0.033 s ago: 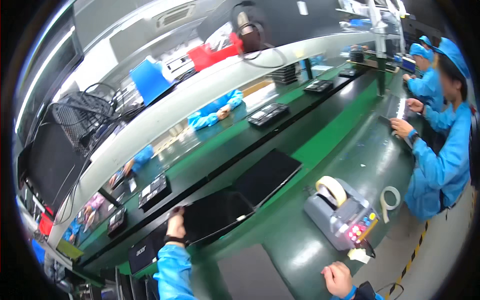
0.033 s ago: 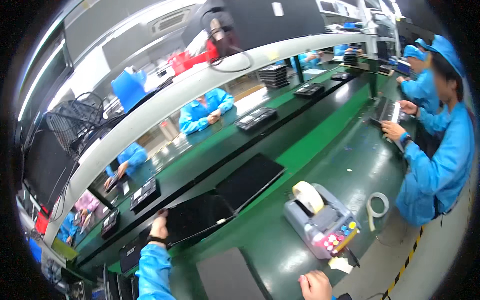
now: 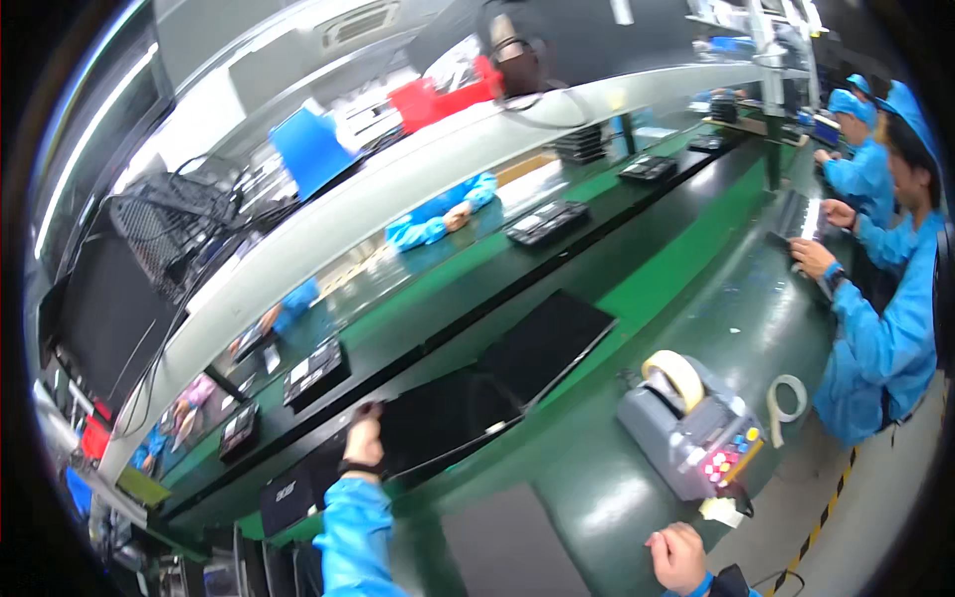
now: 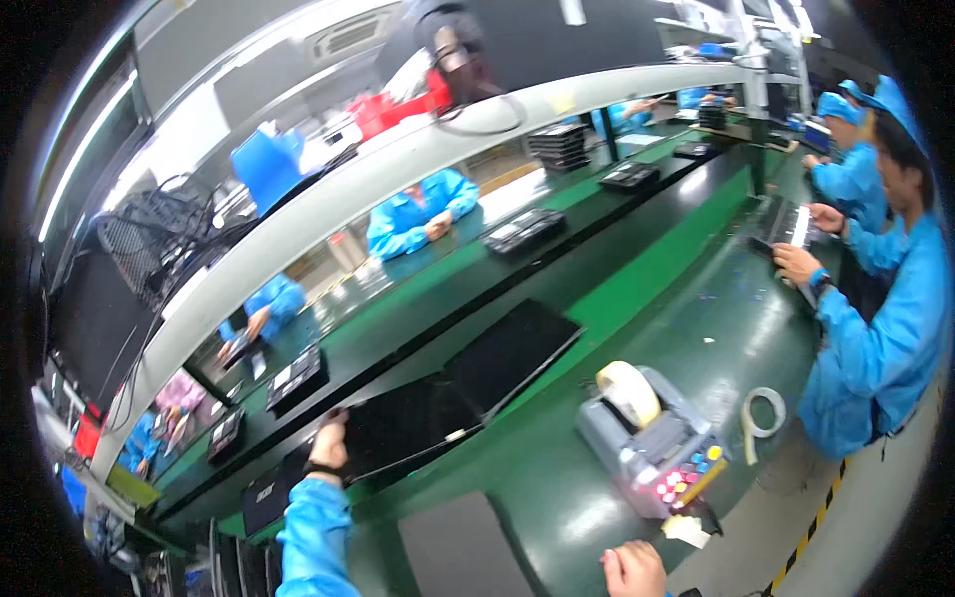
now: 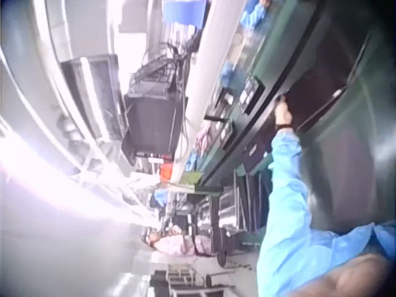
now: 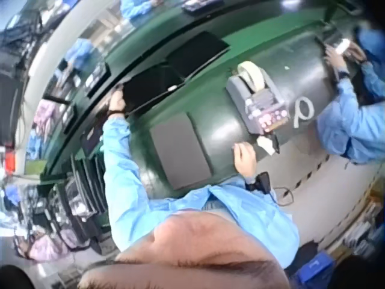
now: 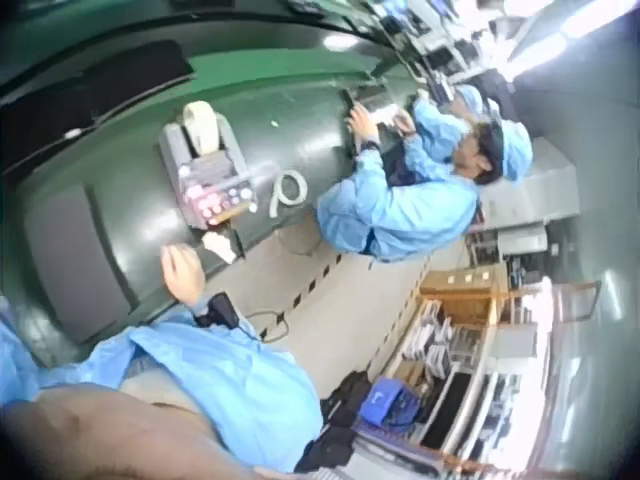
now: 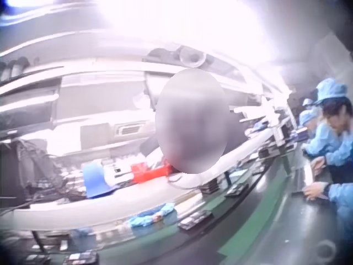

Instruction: The person assembles tablets on a production line by applying protective film to the tablets and stacking components, using a tape dispenser for the film.

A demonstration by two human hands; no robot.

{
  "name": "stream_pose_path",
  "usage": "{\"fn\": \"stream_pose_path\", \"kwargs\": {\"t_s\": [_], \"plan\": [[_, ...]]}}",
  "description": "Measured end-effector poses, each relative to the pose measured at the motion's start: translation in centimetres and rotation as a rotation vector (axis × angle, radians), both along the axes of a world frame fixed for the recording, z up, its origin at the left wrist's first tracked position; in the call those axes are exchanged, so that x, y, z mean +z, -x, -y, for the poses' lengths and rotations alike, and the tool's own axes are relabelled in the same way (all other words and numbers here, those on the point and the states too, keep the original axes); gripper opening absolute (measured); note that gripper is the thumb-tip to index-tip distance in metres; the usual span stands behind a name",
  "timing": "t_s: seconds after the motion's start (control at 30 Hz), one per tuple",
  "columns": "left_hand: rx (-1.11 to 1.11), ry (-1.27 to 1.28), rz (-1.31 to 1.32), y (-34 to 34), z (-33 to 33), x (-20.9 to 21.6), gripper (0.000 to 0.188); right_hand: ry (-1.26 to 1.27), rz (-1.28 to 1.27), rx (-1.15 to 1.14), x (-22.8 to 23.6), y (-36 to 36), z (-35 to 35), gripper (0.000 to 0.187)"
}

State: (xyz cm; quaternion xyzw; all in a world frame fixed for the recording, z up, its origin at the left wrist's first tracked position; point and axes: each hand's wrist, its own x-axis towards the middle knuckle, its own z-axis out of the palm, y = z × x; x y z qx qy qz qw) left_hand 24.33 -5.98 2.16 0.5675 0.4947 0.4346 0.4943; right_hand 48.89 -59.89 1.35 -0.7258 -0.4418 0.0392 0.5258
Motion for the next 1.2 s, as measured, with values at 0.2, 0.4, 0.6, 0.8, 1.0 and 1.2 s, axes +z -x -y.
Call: {"fn": "stream_pose_path", "kwargs": {"t_s": [0.2, 0.4, 0.6, 0.8, 1.0, 1.2], "plan": [[-0.03, -0.028, 0.205, -12.0, 1.3, -1.8, 0.029, 0.144, 0.045, 0.026, 0.7, 0.2, -0.1, 0.014], [0.265, -0.344, -0.234, -14.1, 2.1, -0.9, 0.048, 0.055, 0.071, -0.024, 0.3, 0.7, -0.3, 0.015], [0.615, -0.211, -0.874, 4.5, 4.3, 5.3, 0.028, 0.112, 0.04, -0.09, 0.0, 0.2, 0.2, 0.015], [0.587, 0.252, -1.091, 19.0, 4.2, 2.3, 0.057, 0.112, 0.118, -0.023, 0.0, 0.2, -0.3, 0.014], [0.794, 0.417, -1.156, 18.2, 4.2, 1.1, 0.059, 0.11, 0.021, -0.085, 0.0, 0.7, 0.5, 0.016], [1.316, 0.497, -0.85, 25.8, -0.6, -5.3, 0.066, 0.023, 0.013, -0.064, -0.4, 0.6, -0.1, 0.015]]}}
